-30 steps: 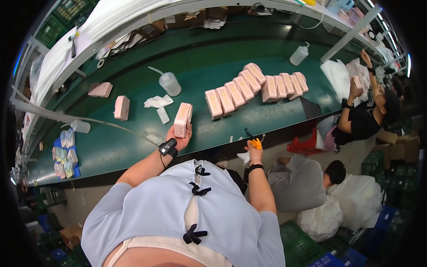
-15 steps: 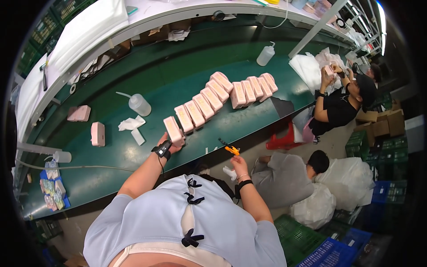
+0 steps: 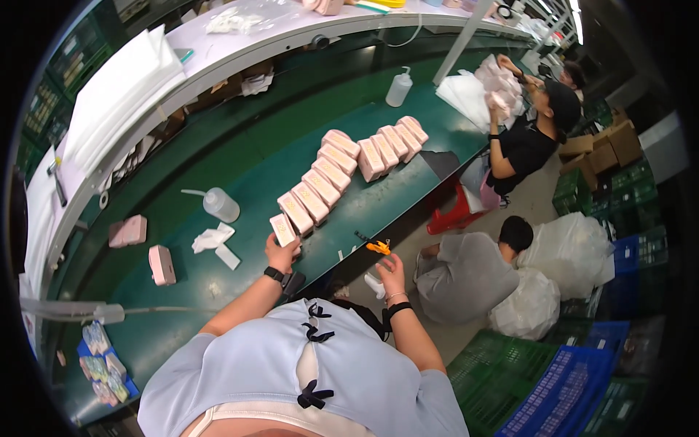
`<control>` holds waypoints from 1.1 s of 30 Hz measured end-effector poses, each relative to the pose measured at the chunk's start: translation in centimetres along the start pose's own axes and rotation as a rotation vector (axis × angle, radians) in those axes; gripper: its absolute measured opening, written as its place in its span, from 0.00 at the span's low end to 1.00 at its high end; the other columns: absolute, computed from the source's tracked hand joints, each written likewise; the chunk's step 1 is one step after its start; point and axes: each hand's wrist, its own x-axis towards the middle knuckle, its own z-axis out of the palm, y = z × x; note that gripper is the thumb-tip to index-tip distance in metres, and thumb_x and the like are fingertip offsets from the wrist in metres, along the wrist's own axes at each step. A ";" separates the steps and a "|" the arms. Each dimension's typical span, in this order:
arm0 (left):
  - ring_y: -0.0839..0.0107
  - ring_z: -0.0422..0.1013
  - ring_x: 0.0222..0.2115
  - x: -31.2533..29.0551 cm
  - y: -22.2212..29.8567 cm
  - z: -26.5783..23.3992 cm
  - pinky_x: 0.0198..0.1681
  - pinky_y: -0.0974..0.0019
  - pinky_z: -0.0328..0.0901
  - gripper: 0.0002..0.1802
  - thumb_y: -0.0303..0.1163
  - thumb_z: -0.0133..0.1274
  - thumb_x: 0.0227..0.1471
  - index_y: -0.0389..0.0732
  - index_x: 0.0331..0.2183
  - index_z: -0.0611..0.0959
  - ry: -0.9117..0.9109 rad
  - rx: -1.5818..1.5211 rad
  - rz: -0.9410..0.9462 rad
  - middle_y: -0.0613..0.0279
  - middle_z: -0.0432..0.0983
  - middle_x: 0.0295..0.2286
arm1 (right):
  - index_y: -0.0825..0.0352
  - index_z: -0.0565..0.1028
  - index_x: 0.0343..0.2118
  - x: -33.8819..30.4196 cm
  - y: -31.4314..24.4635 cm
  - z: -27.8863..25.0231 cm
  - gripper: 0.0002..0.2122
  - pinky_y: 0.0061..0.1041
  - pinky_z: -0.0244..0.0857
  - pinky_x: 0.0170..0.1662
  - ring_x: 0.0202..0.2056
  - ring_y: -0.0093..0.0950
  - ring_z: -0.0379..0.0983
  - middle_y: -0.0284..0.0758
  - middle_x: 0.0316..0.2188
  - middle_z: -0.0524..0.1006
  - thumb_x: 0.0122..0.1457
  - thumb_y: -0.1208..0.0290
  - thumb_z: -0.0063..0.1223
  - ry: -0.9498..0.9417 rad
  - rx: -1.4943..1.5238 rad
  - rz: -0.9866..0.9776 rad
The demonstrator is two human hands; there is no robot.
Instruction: The person picks up a pink device, blows air onto it with a nozzle, and wipes the surfaces with a cloth before placing it on the table, repeating this process for several devices.
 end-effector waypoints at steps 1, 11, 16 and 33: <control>0.48 0.64 0.53 0.9 -0.9 -0.4 0.54 0.52 0.65 0.50 0.39 0.70 0.42 0.39 0.61 0.61 0.035 -0.048 0.106 0.42 0.57 0.56 | 0.63 0.60 0.61 -0.3 0.0 0.3 0.30 0.19 0.63 0.28 0.33 0.19 0.71 0.37 0.51 0.75 0.56 0.75 0.60 0.032 0.019 -0.003; 0.60 0.71 0.47 -2.5 5.0 -0.3 0.53 0.64 0.65 0.34 0.34 0.63 0.50 0.33 0.55 0.68 0.222 0.079 0.566 0.50 0.72 0.47 | 0.66 0.71 0.49 -1.8 -4.8 -6.8 0.16 0.15 0.56 0.25 0.26 0.14 0.65 0.28 0.35 0.77 0.57 0.75 0.58 0.240 0.143 -0.128; 0.63 0.70 0.48 -3.5 11.3 4.1 0.53 0.64 0.65 0.33 0.37 0.62 0.53 0.32 0.54 0.69 -0.710 -0.237 0.332 0.53 0.74 0.45 | 0.63 0.74 0.45 4.9 -17.2 -9.5 0.13 0.14 0.51 0.21 0.20 0.11 0.58 0.26 0.30 0.76 0.57 0.73 0.61 0.139 0.124 -0.212; 0.58 0.73 0.50 10.0 12.6 30.4 0.53 0.62 0.66 0.39 0.38 0.66 0.47 0.33 0.56 0.69 -0.100 0.091 0.352 0.47 0.76 0.49 | 0.75 0.71 0.55 44.9 -25.3 -0.8 0.31 0.25 0.70 0.47 0.45 0.26 0.76 0.43 0.46 0.78 0.53 0.60 0.67 -0.359 -0.241 -0.173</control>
